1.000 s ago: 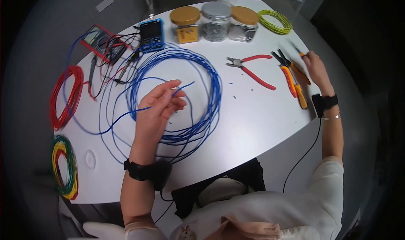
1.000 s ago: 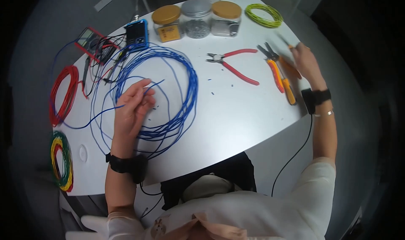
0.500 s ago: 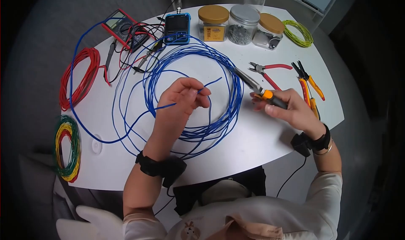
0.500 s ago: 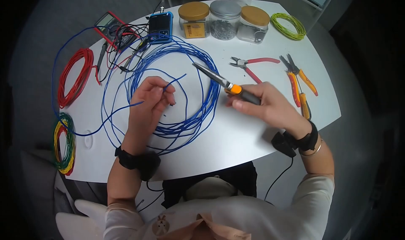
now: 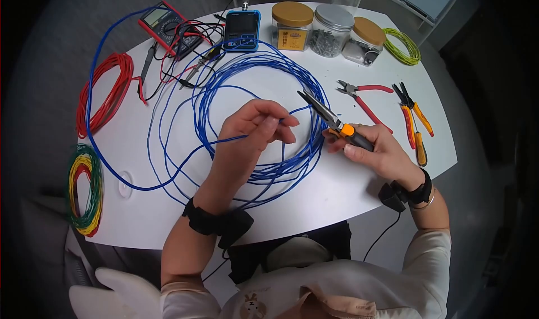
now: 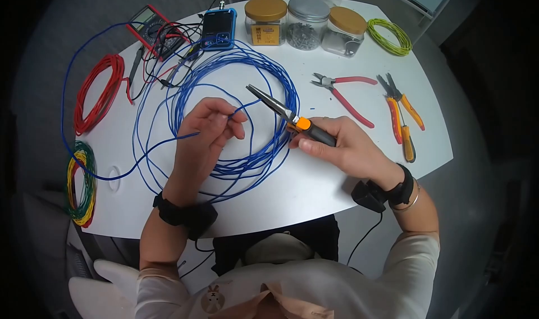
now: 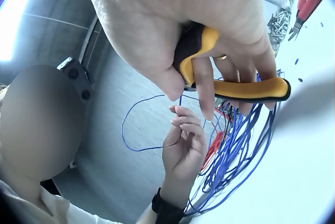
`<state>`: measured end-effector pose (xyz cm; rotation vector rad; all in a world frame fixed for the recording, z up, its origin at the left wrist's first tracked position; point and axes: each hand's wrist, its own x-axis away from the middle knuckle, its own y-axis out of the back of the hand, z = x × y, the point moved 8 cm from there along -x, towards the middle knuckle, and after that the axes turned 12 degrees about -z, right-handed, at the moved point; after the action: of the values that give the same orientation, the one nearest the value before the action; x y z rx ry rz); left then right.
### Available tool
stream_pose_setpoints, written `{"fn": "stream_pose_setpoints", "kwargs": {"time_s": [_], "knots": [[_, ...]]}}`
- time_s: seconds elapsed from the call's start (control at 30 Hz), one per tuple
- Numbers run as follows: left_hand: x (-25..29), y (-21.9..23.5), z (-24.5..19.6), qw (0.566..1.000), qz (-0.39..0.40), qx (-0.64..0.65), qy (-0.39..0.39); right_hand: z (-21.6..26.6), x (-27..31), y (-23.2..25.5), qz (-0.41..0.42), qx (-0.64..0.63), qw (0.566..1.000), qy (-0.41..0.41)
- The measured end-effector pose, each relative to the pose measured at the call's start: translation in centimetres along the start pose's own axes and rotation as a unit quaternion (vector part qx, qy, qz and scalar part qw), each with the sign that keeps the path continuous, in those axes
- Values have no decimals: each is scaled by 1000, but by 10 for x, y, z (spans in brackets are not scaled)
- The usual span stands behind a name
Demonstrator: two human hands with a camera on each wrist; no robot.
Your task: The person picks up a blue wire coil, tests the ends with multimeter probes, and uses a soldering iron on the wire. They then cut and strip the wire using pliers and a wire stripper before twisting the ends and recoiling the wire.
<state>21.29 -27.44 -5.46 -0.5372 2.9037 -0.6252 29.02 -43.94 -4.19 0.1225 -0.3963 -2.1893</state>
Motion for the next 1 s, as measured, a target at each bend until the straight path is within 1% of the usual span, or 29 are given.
{"fn": "stream_pose_setpoints", "kwargs": {"time_s": [0.17, 0.23, 0.27, 0.33, 0.37, 0.43, 0.47, 0.57, 0.67, 0.73, 0.77, 0.83, 0.9, 0.93, 1.0], "knots": [[0, 1, 1, 1000, -2, -22, -8, 4, 0, -2, -16, -23, 1000, 8], [1, 0, 1, 999, -6, -42, -10, 2, 1, 1, -30, 24, 999, 6], [0, -1, 0, 999, -22, -50, -4, 1, 1, 2, -38, 48, 998, 5], [1, -2, -3, 996, -53, -65, 8, -1, 1, 3, -48, 61, 997, 3], [1, -4, -3, 993, -49, -103, 9, -2, 0, 3, -53, 67, 996, 1], [2, -5, 0, 983, -40, -180, 10, 6, -1, 4, -74, 128, 987, 69], [1, -5, 2, 983, -37, -180, 13, 10, -2, 3, -83, 158, 978, 103], [1, -1, 4, 985, -29, -169, 13, 23, -1, -1, -105, 217, 957, 161], [2, -1, -2, 991, -18, -131, 4, 29, -1, -5, -130, 208, 950, 193], [3, 0, -3, 994, -19, -108, 9, 25, -4, -8, -125, 183, 962, 158], [3, -1, -5, 992, -22, -126, 0, 22, -5, -9, -123, 170, 968, 140], [3, -2, -7, 987, -26, -160, -18, 18, -7, -12, -121, 107, 980, 116], [5, -6, -4, 985, -12, -173, -7, 16, -8, -14, -110, 80, 985, 108], [5, -8, -2, 984, -6, -178, -1, 18, -9, -16, -99, 84, 985, 111], [6, -6, -5, 981, -16, -192, -17, 19, -10, -17, -87, 103, 985, 107]]}}
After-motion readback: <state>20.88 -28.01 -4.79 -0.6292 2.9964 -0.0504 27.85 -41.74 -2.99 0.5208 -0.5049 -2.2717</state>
